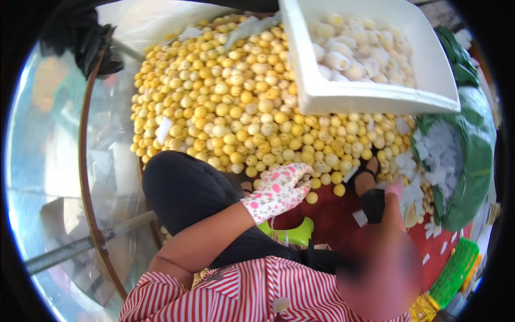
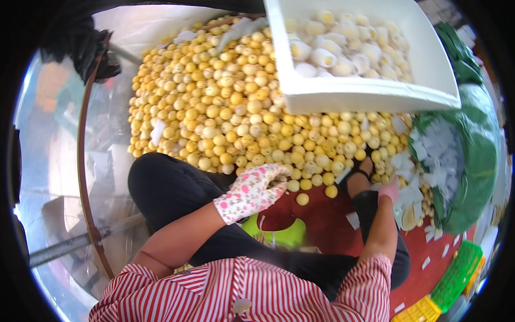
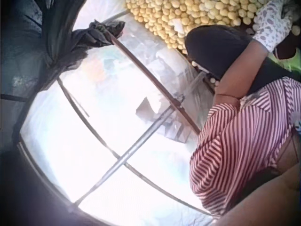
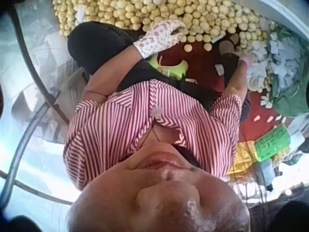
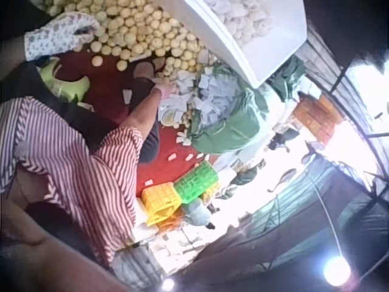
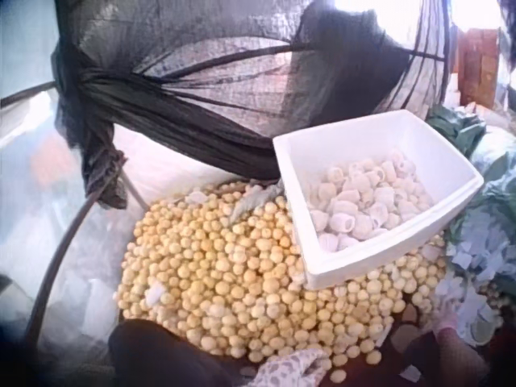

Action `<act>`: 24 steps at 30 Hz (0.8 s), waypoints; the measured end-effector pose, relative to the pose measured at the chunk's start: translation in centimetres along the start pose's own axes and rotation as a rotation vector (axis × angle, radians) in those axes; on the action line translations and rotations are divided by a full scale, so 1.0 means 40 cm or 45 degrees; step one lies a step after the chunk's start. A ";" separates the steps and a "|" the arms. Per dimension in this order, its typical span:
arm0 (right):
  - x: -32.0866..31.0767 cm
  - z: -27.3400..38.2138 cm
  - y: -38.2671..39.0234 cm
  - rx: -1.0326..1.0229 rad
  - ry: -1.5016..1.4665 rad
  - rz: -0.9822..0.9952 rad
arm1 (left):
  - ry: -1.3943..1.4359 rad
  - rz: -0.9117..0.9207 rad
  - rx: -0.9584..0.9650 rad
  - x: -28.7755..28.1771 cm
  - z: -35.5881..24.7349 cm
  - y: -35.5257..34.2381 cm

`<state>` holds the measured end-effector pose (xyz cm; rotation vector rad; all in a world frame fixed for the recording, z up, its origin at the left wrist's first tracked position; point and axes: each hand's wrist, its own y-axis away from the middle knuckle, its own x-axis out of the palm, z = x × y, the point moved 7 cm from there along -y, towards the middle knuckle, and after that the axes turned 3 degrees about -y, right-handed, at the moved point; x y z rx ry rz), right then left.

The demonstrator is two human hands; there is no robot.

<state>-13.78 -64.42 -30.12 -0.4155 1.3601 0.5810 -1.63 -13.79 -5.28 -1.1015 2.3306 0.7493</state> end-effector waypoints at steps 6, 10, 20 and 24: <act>-0.095 0.412 0.249 0.084 -1.675 0.416 | 0.544 -0.074 -0.276 0.017 0.078 0.008; -0.287 0.783 0.587 0.024 -2.110 1.080 | 0.608 -0.188 -0.336 0.028 0.112 -0.001; -0.327 0.903 0.693 -0.189 -1.989 0.826 | 0.362 -0.468 -0.222 -0.095 0.086 0.050; -0.414 0.922 0.685 -0.597 -1.529 0.307 | 0.400 -0.529 -0.231 -0.109 0.105 0.056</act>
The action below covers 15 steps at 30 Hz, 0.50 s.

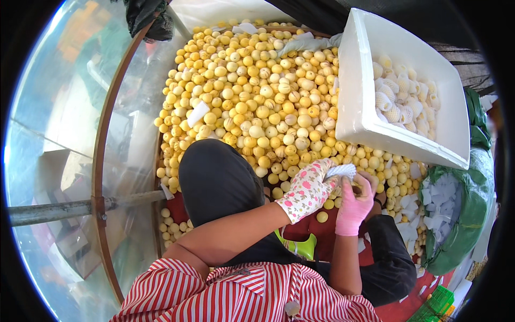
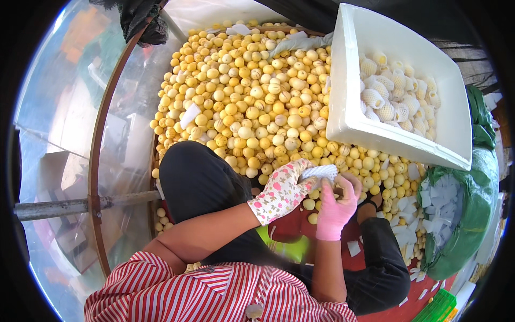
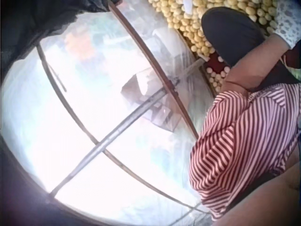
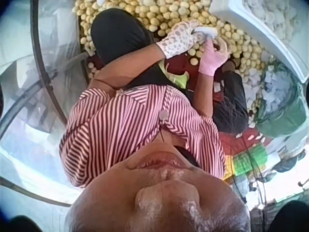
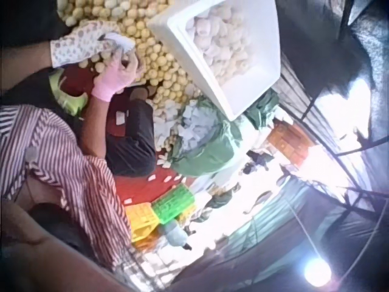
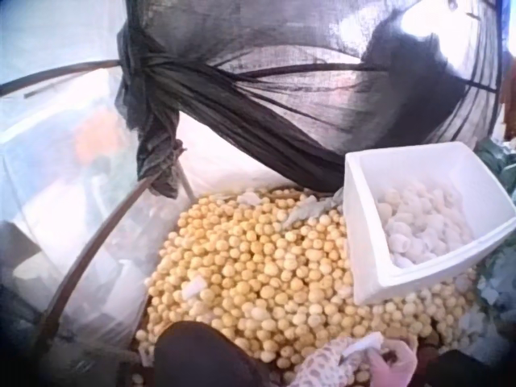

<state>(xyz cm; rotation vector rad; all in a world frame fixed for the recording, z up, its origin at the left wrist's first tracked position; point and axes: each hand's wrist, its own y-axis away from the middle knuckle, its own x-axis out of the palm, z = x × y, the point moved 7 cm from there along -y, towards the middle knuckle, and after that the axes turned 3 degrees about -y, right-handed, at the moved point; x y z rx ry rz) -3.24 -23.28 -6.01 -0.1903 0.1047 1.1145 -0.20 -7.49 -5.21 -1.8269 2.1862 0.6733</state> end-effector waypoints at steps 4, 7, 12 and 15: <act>0.023 0.018 0.005 0.268 -0.241 0.113 | -0.248 -0.196 0.236 -0.048 -0.044 0.002; 0.093 0.065 0.021 0.768 -0.866 0.323 | -0.410 0.071 0.225 -0.126 -0.140 -0.034; 0.198 0.072 0.018 0.781 -1.065 0.637 | -0.655 0.578 0.738 -0.209 -0.188 -0.148; 0.238 0.066 -0.001 0.886 -0.697 0.615 | -0.136 0.844 -0.130 -0.324 -0.003 -0.361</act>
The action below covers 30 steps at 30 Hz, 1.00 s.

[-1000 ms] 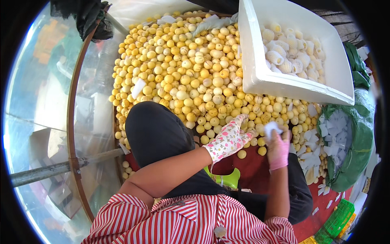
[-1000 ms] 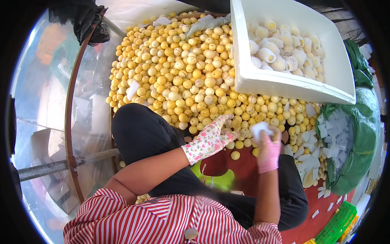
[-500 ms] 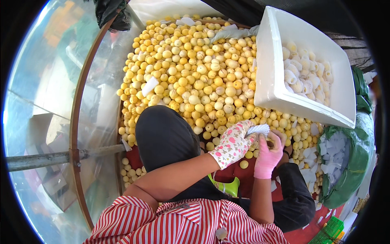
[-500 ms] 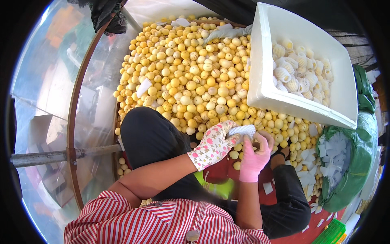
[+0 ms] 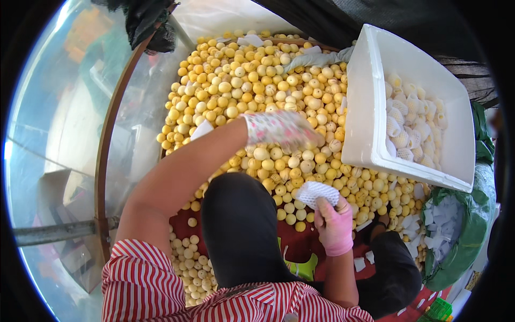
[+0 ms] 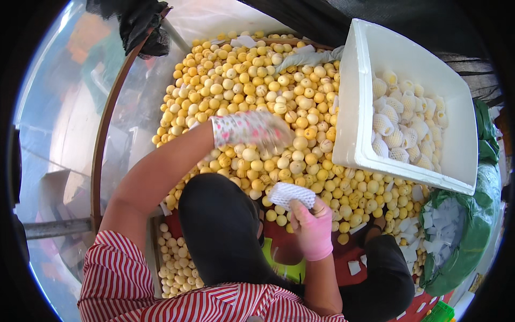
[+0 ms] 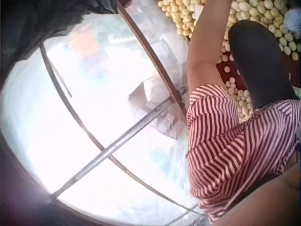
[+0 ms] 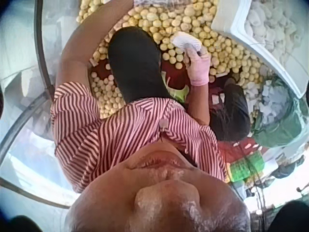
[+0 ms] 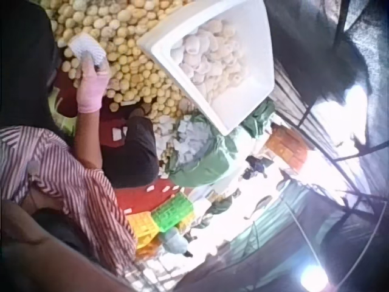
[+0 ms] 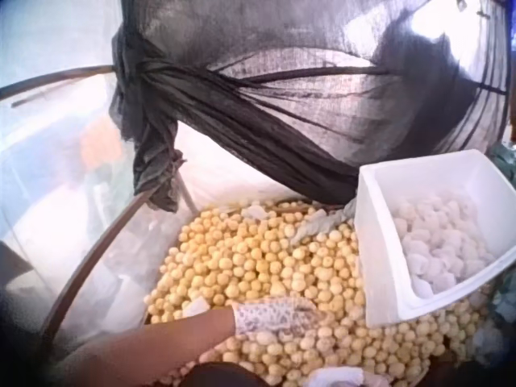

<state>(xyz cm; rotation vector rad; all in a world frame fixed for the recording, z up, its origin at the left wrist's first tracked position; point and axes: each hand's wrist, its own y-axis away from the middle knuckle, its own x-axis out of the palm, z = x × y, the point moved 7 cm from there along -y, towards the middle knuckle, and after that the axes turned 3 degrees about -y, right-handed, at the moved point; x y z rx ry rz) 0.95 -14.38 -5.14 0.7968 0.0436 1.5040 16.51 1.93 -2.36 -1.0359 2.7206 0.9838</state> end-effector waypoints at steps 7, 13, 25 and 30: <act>-0.112 -0.139 -0.109 0.187 0.151 -0.137 | -0.381 -1.296 -0.497 -0.456 0.493 -0.256; -0.196 -0.219 -0.185 0.310 0.119 -0.321 | -0.802 -1.171 -0.600 -0.507 0.537 -0.472; -0.210 -0.218 -0.207 0.300 0.106 -0.417 | -0.699 -1.444 -0.793 -0.521 0.546 -0.524; -0.226 -0.204 -0.182 0.276 0.088 -0.408 | -0.246 -1.375 -0.407 -0.476 0.513 -0.420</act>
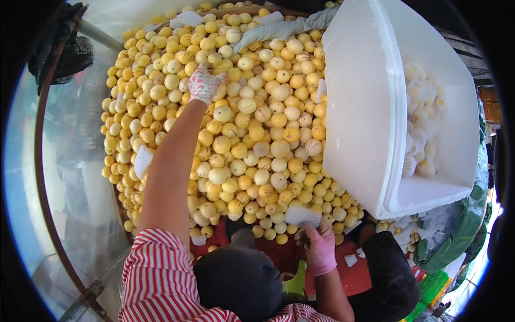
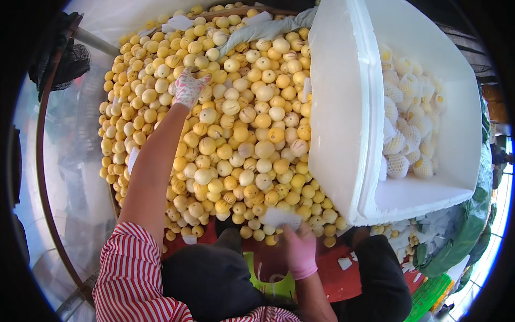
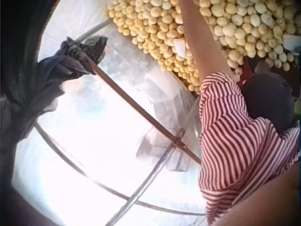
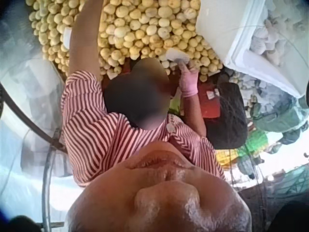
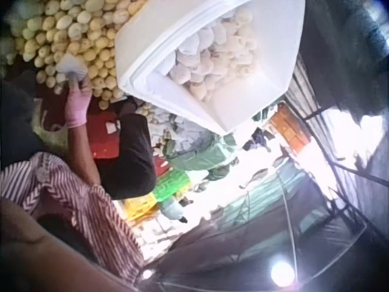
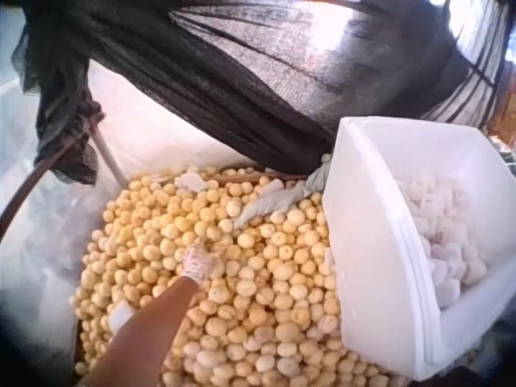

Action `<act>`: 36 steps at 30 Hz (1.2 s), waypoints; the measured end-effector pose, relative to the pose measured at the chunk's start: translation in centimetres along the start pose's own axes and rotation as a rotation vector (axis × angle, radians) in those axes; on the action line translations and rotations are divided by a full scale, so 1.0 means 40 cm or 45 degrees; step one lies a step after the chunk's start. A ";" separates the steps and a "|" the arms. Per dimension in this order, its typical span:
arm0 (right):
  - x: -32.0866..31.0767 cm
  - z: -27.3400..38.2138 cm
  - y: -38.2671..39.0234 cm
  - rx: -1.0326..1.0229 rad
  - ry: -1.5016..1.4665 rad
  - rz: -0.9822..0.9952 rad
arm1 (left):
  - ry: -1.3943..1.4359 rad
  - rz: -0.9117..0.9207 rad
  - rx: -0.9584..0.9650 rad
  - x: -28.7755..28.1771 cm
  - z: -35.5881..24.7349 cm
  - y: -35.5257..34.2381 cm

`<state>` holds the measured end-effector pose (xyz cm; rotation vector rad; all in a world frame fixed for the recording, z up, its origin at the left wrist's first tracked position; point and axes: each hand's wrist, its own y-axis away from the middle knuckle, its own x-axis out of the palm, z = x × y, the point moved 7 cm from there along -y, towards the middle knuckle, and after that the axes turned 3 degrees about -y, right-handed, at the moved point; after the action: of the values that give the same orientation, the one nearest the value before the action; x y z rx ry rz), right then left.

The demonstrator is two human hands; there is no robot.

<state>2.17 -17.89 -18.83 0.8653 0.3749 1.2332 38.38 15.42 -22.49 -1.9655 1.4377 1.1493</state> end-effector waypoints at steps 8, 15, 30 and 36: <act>0.159 0.151 -0.069 -0.371 0.147 0.157 | 2.072 1.164 -0.151 0.035 -0.066 0.550; 0.265 0.171 -0.004 -0.405 0.163 0.378 | 1.272 0.908 0.097 -0.062 -0.071 0.748; 0.274 0.138 0.176 -0.319 -0.123 0.682 | 0.872 0.823 0.176 -0.121 0.000 0.783; 0.215 0.269 0.218 -1.189 0.482 -0.116 | 0.574 0.738 0.508 -0.292 -0.231 0.839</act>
<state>6.45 -13.23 -3.80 -0.1842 0.0978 1.2954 9.33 2.94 -3.83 -1.6221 2.3665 0.5479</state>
